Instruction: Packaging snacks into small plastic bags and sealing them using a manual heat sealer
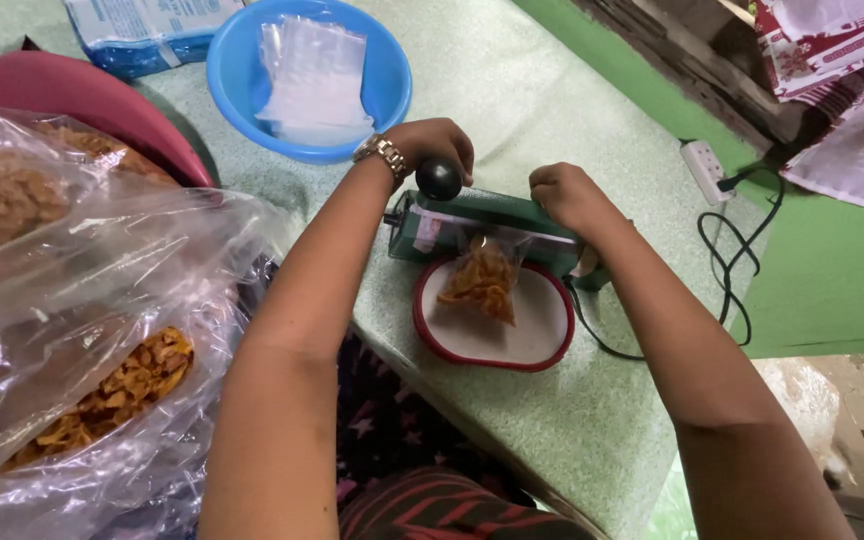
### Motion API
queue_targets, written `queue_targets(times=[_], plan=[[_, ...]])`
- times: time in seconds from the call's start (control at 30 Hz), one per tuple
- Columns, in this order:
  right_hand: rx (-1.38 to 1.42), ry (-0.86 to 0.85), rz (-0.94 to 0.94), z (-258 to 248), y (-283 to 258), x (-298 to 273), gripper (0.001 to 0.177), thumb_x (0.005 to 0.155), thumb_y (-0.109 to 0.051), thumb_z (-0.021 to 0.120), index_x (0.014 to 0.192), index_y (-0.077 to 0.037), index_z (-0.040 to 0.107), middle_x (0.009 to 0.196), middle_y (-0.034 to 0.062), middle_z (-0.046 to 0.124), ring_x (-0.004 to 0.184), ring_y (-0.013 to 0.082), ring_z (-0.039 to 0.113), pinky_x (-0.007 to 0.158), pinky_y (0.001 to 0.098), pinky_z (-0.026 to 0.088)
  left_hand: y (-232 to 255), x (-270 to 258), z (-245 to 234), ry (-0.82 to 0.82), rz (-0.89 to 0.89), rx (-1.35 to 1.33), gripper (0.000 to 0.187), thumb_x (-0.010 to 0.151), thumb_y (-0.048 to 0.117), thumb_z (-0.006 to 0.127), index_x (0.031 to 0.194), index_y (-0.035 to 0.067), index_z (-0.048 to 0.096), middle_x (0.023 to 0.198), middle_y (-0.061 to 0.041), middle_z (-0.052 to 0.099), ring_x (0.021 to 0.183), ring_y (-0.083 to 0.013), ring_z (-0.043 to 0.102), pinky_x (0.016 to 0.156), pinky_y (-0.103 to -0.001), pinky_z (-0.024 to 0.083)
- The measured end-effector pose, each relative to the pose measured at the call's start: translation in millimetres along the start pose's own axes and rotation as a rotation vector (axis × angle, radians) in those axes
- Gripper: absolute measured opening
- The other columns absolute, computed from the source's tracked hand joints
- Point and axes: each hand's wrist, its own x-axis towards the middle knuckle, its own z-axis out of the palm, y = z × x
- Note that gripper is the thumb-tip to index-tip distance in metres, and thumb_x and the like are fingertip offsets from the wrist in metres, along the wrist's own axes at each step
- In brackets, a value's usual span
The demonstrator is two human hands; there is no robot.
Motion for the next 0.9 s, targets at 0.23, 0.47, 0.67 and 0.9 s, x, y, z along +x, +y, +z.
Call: queue_targets(times=[0.23,0.47,0.67,0.9], plan=[[-0.077,0.047,0.042,-16,-53,-29,0.03,0.08,-0.021,0.049,0.103,-0.011,0.065,0.095,0.0159,0.063,0.097,0.0371,0.056,0.082,0.0473,0.044,15,-4,-7,-0.061,-0.019,0.218,0.024,0.059,0.033,0.077,0.078,0.02,0.07,0.079,-0.003,0.066,0.079,-0.0215,0.062,0.074,-0.032,0.045],[-0.174,-0.043,0.112,-22,-81,-39,0.037,0.086,-0.035,0.038,0.108,-0.016,0.059,0.104,0.0217,0.059,0.106,0.0418,0.049,0.09,0.0498,0.038,77,-47,12,0.054,-0.117,0.245,0.079,0.083,0.063,0.015,0.106,0.001,0.058,0.104,-0.02,0.059,0.099,-0.0329,0.057,0.086,-0.045,0.04],[-0.203,-0.068,0.139,-26,-92,-44,0.039,0.086,-0.034,0.038,0.113,-0.014,0.058,0.107,0.0226,0.058,0.107,0.0413,0.049,0.092,0.05,0.037,79,-52,17,0.106,-0.158,0.28,0.093,0.076,0.068,0.003,0.108,0.0,0.056,0.104,-0.022,0.059,0.104,-0.0389,0.053,0.088,-0.051,0.037],[-0.201,-0.076,0.121,-25,-88,-39,0.038,0.087,-0.033,0.038,0.114,-0.015,0.058,0.107,0.0195,0.06,0.106,0.0401,0.051,0.091,0.0501,0.039,78,-53,14,0.084,-0.177,0.297,0.095,0.072,0.07,0.001,0.103,0.001,0.059,0.101,-0.021,0.061,0.101,-0.0386,0.055,0.084,-0.047,0.04]])
